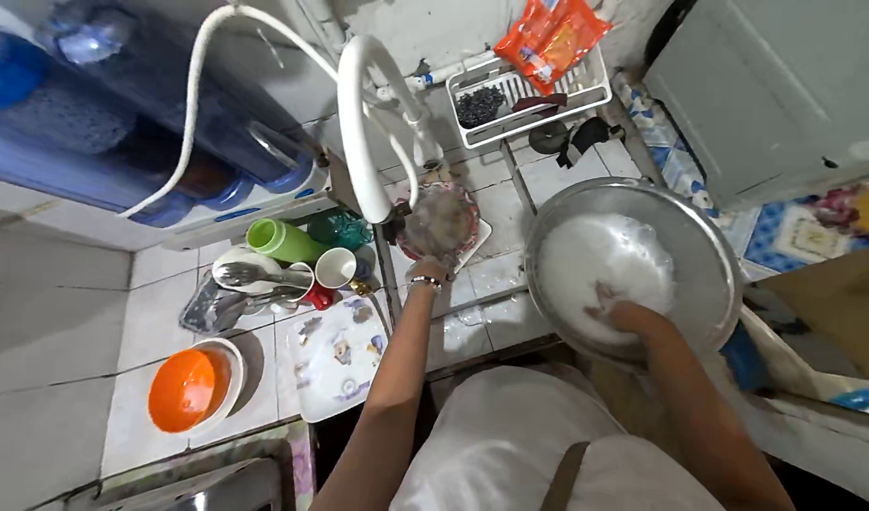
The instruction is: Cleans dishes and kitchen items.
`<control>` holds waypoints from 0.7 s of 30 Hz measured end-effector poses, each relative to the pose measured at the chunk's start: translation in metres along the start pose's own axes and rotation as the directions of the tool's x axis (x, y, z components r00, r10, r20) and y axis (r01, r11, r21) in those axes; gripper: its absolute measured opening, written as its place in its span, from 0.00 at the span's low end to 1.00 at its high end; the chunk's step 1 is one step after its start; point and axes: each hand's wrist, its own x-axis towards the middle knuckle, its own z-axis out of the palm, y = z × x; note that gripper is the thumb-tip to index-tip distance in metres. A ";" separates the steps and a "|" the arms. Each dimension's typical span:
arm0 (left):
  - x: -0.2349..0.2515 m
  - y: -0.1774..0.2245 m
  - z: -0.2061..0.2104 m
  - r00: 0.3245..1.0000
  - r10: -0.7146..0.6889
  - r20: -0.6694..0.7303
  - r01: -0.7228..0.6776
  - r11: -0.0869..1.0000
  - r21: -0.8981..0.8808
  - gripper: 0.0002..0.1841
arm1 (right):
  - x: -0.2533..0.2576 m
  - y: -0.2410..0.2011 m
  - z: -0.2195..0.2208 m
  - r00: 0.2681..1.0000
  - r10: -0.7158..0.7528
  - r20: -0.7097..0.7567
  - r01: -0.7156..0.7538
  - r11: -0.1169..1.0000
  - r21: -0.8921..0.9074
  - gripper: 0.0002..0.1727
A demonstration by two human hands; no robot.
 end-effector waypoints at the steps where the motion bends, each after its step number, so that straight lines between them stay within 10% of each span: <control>1: 0.003 -0.004 0.003 1.000 -0.008 -0.019 0.007 0.998 -0.064 0.27 | 0.000 0.001 0.001 1.000 -0.004 -0.003 0.004 1.000 0.004 0.45; 7: 0.029 -0.049 0.012 0.989 -0.092 -0.116 -0.019 0.701 -0.713 0.24 | 0.009 0.010 0.003 0.998 -0.056 -0.003 0.056 0.998 -0.011 0.43; 16: -0.009 -0.050 -0.033 0.973 -0.067 -0.221 0.055 0.997 -0.057 0.26 | -0.024 -0.036 0.014 0.990 -0.094 0.106 0.116 0.967 -0.225 0.32; 21: -0.068 -0.057 -0.034 0.915 -0.091 -0.393 0.079 0.996 -0.047 0.22 | -0.025 -0.016 0.011 0.923 -0.327 -0.204 0.379 0.865 0.328 0.40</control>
